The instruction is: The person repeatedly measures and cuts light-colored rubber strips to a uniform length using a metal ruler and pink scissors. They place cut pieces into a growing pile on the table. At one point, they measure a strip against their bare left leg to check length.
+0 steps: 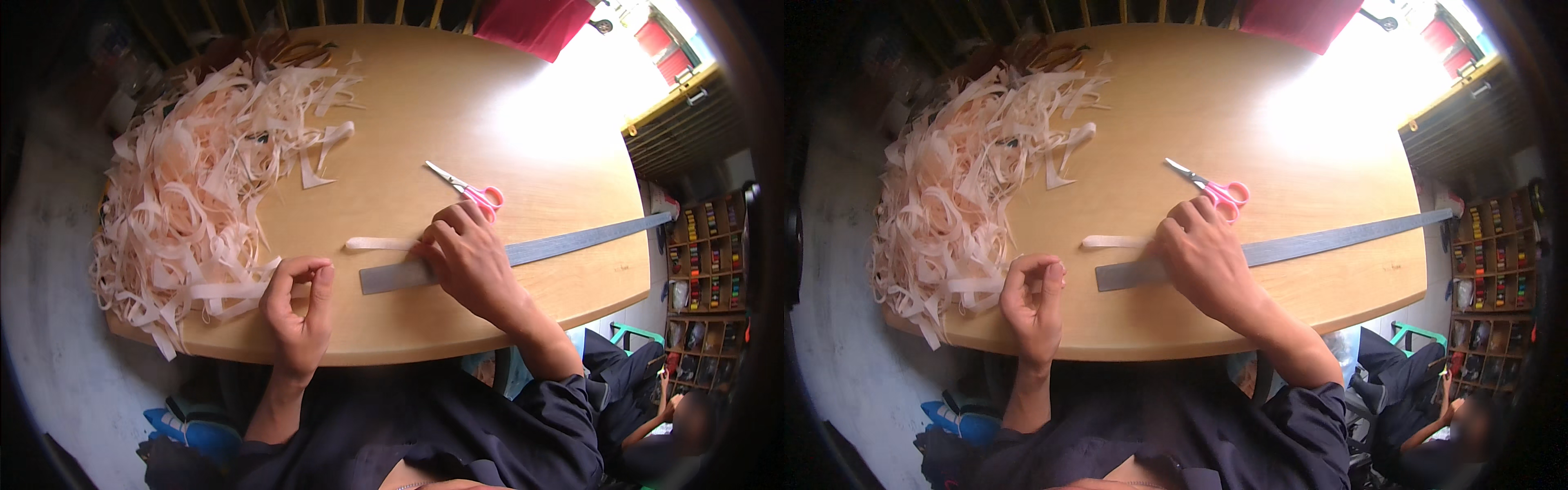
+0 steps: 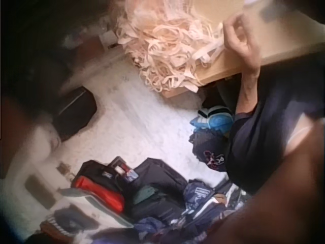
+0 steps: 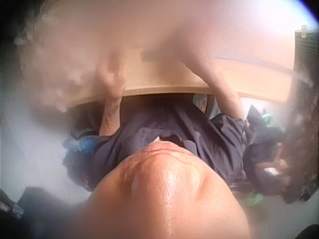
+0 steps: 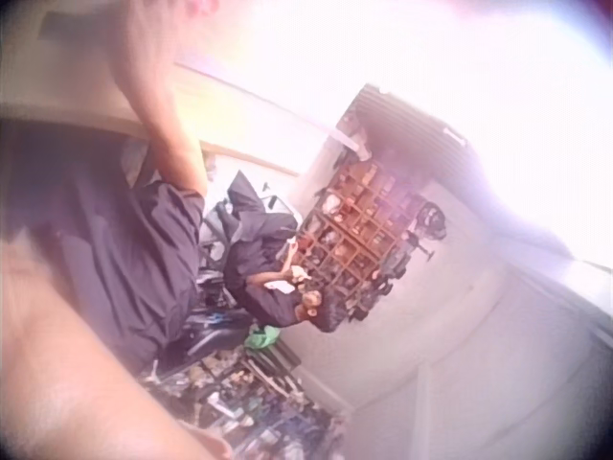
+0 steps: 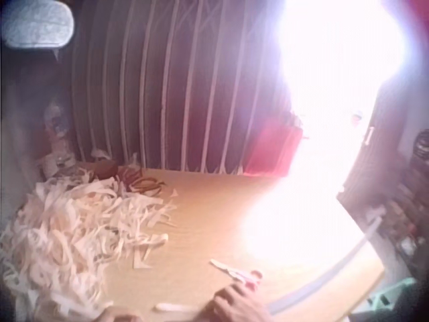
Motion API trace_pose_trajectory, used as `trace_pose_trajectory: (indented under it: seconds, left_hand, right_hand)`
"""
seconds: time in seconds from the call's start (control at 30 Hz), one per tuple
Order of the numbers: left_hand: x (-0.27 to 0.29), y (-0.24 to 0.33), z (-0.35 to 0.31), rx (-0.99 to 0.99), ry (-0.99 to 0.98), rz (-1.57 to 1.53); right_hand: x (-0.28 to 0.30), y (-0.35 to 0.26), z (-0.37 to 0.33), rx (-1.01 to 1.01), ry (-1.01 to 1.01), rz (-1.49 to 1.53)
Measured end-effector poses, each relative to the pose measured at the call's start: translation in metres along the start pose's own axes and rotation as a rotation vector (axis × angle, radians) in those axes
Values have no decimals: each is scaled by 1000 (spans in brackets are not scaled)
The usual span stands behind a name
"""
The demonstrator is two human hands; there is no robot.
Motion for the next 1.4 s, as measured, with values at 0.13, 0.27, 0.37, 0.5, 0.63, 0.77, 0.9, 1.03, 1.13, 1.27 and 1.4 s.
trace_pose_trajectory:
  seconds: [0.13,0.27,0.37,0.5,0.63,0.77,0.9,1.03,1.13,1.27,1.4]
  left_hand:
    - [1,0,-3,-49,-54,37]
    - [4,-2,-5,34,-20,-33]
    - [3,7,-3,-18,-27,-11]
    - [-5,21,0,-109,-102,69]
    - [-12,26,-1,-127,-175,141]
    - [-13,27,-3,-181,-194,149]
    - [-13,25,-4,-166,-182,136]
    - [-12,20,-5,-136,-203,147]
    - [-13,16,-7,-135,-231,159]
    - [-11,8,-7,-20,-235,75]
    - [-11,14,-6,-96,-190,151]
  right_hand:
    - [39,23,-22,-123,262,94]
    - [105,51,-125,-396,1225,-41]
    - [116,55,-251,-654,1711,-350]
    - [57,73,-420,-1043,1630,-586]
    - [-57,65,-572,-1763,507,-809]
    - [-144,5,-659,-2064,-21,-517]
    - [-166,-18,-649,-2184,41,-449]
    - [-155,25,-644,-2223,-206,-299]
    - [-142,58,-653,-2221,-676,123]
    - [-51,91,-603,-2053,-653,-102]
    - [103,75,-469,-1798,318,-810]
Point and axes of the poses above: each hand's wrist, its own z-axis towards the middle knuckle, its own x-axis out of the back of the hand, y = z × x, the point moved 6 cm from there along z, towards the middle knuckle, and after that the axes turned 11 degrees about x, right-handed, at the moved point
